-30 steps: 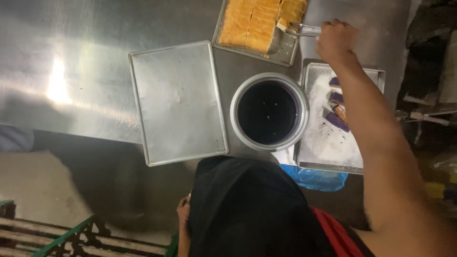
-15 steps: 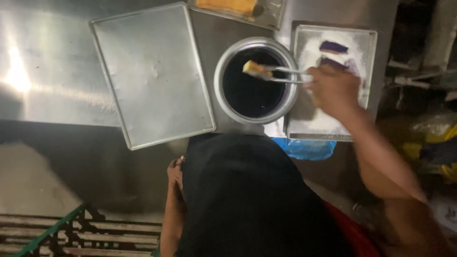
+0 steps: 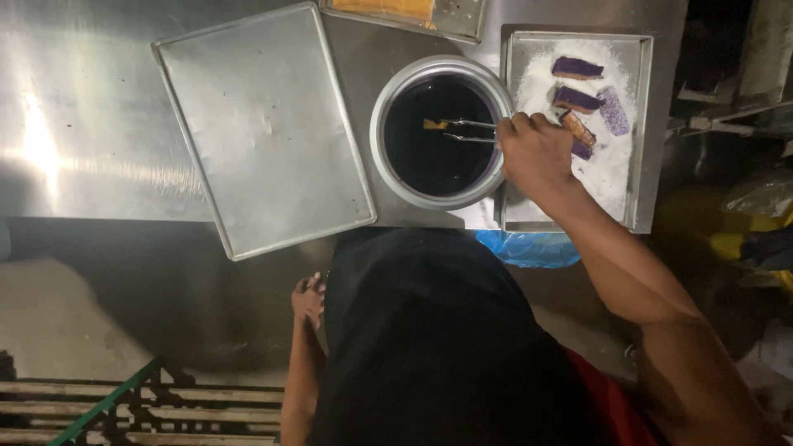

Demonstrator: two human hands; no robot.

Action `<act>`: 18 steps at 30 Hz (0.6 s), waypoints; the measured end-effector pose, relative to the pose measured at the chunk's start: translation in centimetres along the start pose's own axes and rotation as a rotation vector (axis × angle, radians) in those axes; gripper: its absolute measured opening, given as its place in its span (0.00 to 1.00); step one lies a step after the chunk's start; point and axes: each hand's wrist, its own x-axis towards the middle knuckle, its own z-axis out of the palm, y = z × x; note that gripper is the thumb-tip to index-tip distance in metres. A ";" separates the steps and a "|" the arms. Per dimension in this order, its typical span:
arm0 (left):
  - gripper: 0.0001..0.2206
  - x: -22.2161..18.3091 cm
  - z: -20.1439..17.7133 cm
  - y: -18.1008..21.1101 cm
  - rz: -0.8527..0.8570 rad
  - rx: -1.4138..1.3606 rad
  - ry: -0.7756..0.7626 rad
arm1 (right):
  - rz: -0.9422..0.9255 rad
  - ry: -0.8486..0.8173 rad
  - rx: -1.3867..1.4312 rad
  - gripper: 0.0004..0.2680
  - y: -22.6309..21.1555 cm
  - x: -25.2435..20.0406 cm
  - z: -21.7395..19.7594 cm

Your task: Dipping food pieces into a purple liquid and coating them with white powder using tongs and hands.

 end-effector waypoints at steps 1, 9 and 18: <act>0.24 0.4 -0.2 -0.7 0.031 0.057 -0.007 | 0.003 -0.021 0.002 0.08 -0.1 0.0 -0.1; 0.29 -2.2 0.6 -0.2 -0.053 0.295 -0.018 | 0.014 -0.007 0.033 0.08 -0.3 -0.4 -1.7; 0.24 3.7 -0.6 -2.1 0.532 0.728 -0.301 | 0.056 -0.015 0.007 0.09 -0.4 -1.1 -1.6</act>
